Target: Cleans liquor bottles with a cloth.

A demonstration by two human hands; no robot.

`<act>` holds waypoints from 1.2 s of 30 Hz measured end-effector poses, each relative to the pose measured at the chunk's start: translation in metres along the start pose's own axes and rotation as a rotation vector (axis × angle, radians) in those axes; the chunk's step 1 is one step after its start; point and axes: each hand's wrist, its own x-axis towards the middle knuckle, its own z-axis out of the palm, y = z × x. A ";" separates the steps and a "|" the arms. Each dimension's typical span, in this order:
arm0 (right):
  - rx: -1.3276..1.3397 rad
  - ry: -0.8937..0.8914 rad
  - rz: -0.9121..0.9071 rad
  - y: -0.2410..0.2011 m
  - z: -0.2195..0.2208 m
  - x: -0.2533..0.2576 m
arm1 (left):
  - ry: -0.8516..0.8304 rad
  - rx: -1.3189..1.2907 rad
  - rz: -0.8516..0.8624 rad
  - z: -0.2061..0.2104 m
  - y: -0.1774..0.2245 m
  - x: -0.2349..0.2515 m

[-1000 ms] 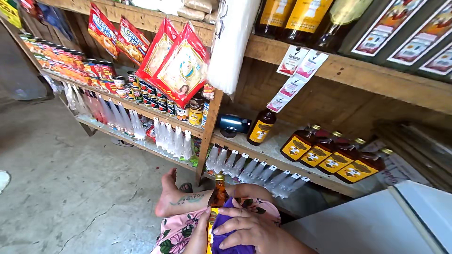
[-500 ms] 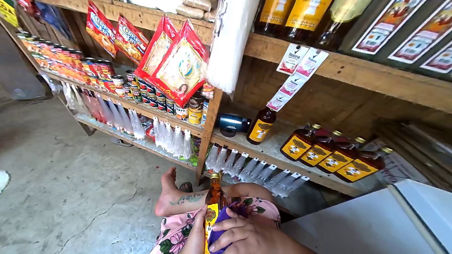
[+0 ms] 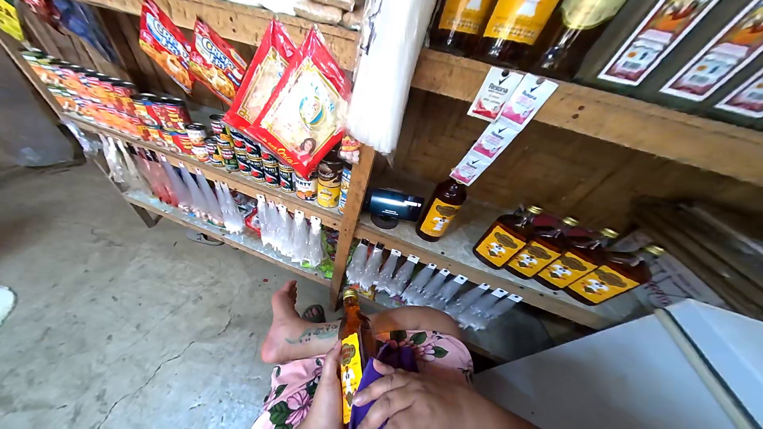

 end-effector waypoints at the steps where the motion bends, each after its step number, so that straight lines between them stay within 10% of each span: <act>1: 0.013 0.003 -0.005 0.000 0.000 0.000 | -0.011 -0.012 -0.003 -0.001 -0.001 0.001; 12: 0.694 0.228 -0.030 0.006 -0.007 -0.013 | 0.060 -0.051 -0.048 -0.001 0.002 0.002; 21: 0.714 1.245 0.429 0.007 -0.023 0.000 | -0.199 0.205 -0.027 -0.009 -0.005 -0.007; 27: 0.571 0.662 0.306 0.010 -0.025 0.010 | -0.348 0.298 0.055 -0.010 -0.005 -0.012; 36: 0.408 0.629 0.443 0.020 -0.046 0.020 | -0.289 0.386 0.028 -0.008 -0.004 -0.009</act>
